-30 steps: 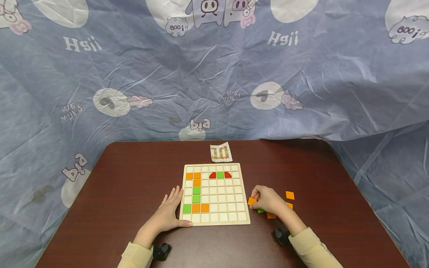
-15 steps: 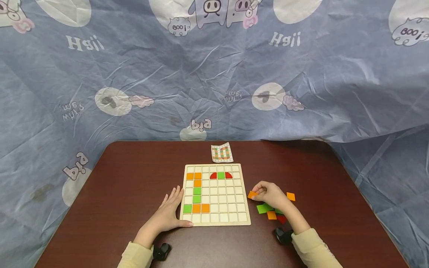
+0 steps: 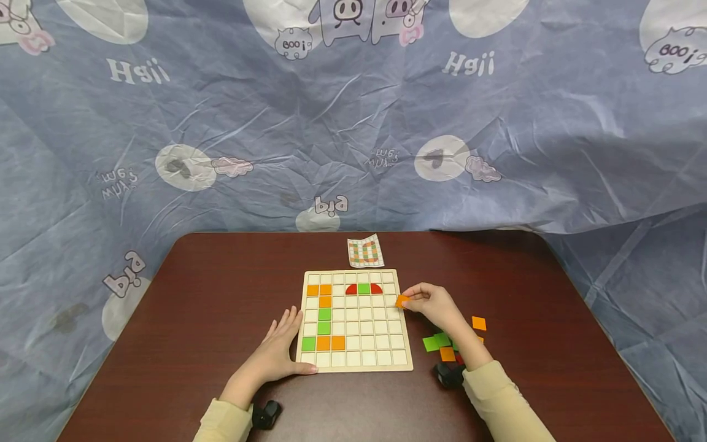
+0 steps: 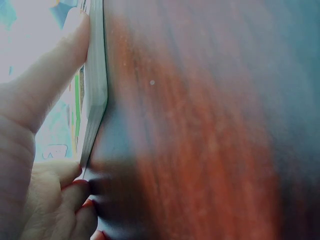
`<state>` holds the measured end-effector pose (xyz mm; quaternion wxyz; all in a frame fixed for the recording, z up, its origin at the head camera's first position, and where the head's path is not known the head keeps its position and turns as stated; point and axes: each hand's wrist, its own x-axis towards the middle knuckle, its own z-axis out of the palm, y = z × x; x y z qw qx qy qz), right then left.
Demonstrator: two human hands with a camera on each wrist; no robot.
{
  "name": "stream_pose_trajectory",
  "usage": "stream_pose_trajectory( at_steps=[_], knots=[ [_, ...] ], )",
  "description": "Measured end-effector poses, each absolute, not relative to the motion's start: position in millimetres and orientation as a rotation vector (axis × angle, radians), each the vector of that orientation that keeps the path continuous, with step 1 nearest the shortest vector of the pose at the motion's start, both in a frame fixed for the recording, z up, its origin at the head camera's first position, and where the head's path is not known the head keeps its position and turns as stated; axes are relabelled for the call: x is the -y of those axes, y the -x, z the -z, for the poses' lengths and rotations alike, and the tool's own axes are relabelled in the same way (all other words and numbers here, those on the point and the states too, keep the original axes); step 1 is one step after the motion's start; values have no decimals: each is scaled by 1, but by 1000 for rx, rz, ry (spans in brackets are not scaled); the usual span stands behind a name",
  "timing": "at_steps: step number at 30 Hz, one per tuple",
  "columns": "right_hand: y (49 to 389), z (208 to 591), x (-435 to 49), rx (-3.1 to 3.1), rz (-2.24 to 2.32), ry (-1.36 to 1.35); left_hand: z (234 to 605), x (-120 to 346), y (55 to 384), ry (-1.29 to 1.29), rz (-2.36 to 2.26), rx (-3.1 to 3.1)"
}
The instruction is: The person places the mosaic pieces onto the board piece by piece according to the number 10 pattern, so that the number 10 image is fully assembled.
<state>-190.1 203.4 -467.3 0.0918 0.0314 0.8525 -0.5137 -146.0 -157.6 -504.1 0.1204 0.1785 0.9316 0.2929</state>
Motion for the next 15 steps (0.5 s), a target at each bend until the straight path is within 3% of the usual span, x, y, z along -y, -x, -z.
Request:
stream_pose_trajectory(
  at_steps=[15],
  knots=[
    [214,463,-164,-2662,1400,-58,501,158,145,-525,-859,-2725]
  ],
)
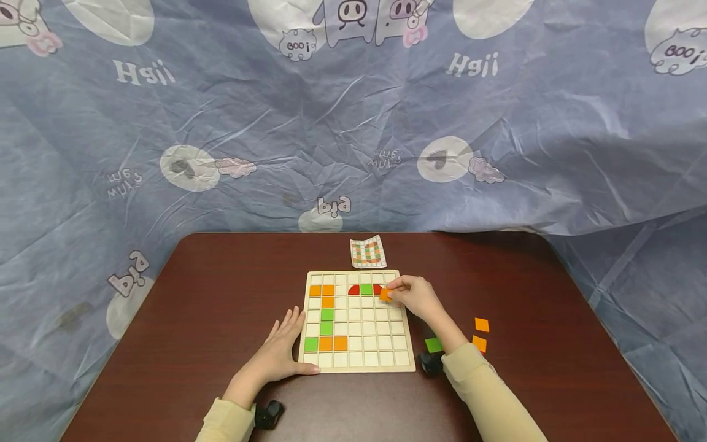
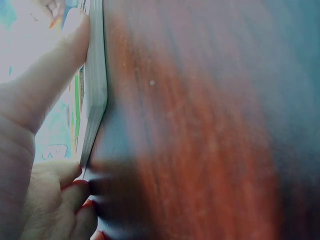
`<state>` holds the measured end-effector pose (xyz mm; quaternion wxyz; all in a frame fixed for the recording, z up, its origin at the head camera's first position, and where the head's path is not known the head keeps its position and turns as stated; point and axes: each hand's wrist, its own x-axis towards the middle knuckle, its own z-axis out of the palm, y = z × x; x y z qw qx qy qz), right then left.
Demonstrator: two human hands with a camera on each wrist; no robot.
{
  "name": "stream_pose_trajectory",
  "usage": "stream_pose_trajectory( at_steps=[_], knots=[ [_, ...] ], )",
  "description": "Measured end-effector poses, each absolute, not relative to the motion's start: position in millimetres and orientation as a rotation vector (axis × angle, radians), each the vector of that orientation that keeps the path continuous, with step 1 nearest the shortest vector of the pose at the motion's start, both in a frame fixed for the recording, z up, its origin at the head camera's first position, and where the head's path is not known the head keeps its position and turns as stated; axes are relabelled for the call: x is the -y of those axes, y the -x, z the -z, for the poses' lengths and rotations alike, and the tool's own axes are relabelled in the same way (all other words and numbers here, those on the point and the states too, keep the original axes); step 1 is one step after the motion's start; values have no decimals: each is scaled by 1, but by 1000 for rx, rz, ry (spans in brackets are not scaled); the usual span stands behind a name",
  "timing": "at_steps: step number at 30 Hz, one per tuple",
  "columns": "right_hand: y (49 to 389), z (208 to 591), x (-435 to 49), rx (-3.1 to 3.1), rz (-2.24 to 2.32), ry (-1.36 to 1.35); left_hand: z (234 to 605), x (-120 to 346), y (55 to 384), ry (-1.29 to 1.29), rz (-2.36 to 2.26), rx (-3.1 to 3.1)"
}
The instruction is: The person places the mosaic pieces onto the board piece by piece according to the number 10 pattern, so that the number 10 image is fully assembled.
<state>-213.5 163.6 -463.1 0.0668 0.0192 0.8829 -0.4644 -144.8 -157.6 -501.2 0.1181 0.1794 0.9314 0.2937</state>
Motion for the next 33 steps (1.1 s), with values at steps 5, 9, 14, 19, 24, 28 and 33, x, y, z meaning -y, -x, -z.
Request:
stream_pose_trajectory(
  at_steps=[5,9,14,19,24,28,33],
  knots=[
    [218,465,-158,-2710,1287,-51,500,157,145,-520,-864,-2721],
    [220,467,-156,-2737,1233,-18,500,157,145,-522,-861,-2717],
    [221,469,-154,-2761,1201,20,500,157,146,-526,-868,-2709],
    [220,471,-151,-2793,1134,74,501,157,146,-519,-871,-2710],
    [221,471,-148,-2821,1110,89,502,157,145,-504,-864,-2704],
    [221,472,-148,-2825,1084,82,502,157,145,-505,-862,-2709],
    [221,472,-149,-2803,1078,78,502,157,146,-509,-863,-2712]
  ],
)
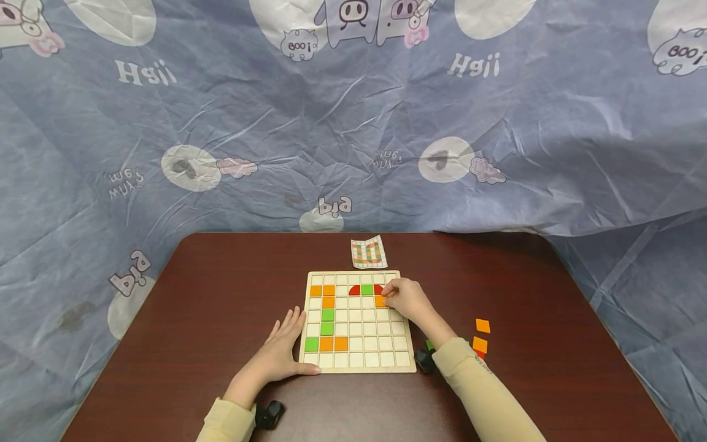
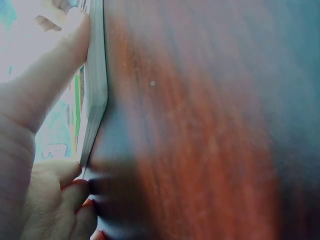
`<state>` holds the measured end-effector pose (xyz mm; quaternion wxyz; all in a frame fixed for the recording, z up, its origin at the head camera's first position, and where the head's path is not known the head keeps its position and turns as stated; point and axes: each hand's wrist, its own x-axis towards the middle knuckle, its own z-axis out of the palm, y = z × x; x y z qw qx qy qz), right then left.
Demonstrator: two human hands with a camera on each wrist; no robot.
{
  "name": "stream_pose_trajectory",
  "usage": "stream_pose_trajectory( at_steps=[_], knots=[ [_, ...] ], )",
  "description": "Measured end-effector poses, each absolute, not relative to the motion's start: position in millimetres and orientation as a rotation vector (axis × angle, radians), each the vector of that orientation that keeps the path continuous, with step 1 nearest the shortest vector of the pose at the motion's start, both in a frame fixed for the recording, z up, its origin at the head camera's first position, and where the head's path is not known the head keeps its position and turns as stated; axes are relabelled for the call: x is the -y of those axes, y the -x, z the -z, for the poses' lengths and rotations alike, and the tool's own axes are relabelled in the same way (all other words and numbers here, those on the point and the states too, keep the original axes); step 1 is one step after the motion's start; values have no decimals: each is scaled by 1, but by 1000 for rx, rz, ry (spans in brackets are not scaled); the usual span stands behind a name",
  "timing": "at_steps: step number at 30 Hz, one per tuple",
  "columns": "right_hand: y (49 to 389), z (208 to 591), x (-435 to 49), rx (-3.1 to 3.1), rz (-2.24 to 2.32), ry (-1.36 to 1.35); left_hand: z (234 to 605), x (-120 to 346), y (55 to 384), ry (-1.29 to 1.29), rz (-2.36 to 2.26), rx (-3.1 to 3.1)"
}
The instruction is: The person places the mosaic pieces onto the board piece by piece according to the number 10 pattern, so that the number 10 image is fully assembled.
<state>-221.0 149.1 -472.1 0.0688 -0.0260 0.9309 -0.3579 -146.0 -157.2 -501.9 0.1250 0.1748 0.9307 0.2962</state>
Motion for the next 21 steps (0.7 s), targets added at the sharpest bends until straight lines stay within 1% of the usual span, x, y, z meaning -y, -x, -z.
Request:
stream_pose_trajectory(
  at_steps=[4,8,16,21],
  knots=[
    [220,471,-156,-2737,1163,38,501,157,146,-515,-869,-2711],
    [215,466,-173,-2687,1239,38,500,156,145,-520,-870,-2712],
    [195,451,-217,-2558,1324,75,501,157,146,-529,-854,-2718],
    [181,450,-236,-2512,1297,86,504,158,146,-523,-844,-2723]
  ],
)
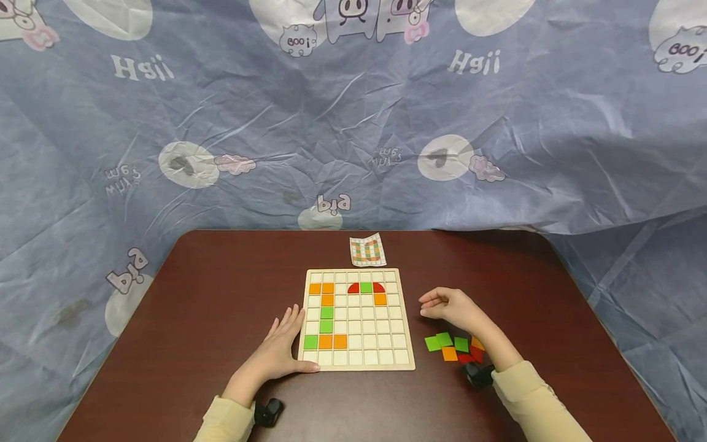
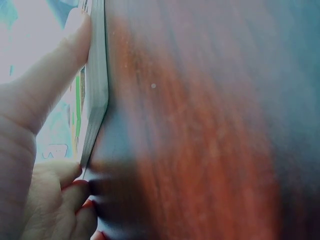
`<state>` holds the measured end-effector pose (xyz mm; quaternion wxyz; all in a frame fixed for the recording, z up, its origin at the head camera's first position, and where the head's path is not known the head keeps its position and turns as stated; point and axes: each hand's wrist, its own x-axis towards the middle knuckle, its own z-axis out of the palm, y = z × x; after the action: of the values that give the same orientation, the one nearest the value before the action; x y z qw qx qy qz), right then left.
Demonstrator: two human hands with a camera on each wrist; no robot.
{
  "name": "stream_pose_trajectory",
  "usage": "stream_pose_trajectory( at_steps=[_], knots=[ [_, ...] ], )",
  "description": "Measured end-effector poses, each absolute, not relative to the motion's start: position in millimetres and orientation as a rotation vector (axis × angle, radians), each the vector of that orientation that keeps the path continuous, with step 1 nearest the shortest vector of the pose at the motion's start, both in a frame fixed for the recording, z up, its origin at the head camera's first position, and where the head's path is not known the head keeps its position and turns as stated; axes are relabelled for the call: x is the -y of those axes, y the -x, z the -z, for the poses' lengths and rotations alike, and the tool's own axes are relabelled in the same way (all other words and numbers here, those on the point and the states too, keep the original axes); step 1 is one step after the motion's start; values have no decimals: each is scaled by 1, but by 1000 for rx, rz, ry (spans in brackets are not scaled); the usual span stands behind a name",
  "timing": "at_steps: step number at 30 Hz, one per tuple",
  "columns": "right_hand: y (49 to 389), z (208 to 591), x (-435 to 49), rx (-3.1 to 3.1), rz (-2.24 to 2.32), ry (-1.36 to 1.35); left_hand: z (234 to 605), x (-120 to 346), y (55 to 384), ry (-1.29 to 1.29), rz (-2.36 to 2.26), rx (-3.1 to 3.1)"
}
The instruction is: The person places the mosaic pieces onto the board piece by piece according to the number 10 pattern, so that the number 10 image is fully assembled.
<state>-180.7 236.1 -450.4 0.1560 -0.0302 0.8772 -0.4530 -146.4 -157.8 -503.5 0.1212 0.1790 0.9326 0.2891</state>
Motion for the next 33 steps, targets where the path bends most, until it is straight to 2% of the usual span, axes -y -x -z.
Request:
stream_pose_trajectory(
  at_steps=[6,13,27,33],
  knots=[
    [167,455,-254,-2484,1289,108,504,157,145,-532,-873,-2722],
    [154,463,-270,-2492,1271,250,505,158,146,-507,-861,-2705],
    [143,471,-275,-2550,1093,407,506,158,147,-504,-858,-2714],
    [141,473,-274,-2581,1070,390,506,158,148,-504,-850,-2716]
  ],
)
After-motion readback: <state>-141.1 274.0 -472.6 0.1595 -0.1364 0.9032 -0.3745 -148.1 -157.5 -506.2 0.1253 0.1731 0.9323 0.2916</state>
